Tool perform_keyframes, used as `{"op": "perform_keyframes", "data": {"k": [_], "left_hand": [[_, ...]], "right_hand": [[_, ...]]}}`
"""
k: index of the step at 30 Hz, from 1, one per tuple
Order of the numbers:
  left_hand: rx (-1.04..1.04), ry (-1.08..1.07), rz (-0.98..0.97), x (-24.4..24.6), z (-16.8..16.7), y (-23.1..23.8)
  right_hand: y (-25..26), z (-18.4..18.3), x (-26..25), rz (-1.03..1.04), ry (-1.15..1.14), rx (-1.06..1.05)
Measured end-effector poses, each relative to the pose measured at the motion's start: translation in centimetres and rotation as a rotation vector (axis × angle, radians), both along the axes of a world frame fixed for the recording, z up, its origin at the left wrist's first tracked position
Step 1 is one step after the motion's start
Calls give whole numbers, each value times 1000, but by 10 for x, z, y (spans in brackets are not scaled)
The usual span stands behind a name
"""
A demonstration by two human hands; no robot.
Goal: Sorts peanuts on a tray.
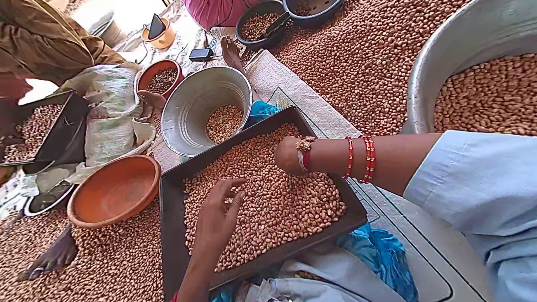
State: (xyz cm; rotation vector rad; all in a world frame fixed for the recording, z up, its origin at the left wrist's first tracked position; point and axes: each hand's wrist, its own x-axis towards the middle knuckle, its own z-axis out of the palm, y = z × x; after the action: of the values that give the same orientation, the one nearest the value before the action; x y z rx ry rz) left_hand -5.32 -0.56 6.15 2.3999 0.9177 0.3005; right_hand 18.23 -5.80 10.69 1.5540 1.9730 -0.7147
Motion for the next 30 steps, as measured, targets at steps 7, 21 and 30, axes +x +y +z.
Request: {"op": "perform_keyframes", "data": {"k": [7,21,30], "left_hand": [[-72,245,-66,-19,4,-3],[-775,-8,33,9,-15,-38],[-30,-96,-21,-2,-9,-14]], "right_hand": [[29,15,30,-136,264,609],[42,4,38,-190,367,568],[44,11,48,-183,351,546]]}}
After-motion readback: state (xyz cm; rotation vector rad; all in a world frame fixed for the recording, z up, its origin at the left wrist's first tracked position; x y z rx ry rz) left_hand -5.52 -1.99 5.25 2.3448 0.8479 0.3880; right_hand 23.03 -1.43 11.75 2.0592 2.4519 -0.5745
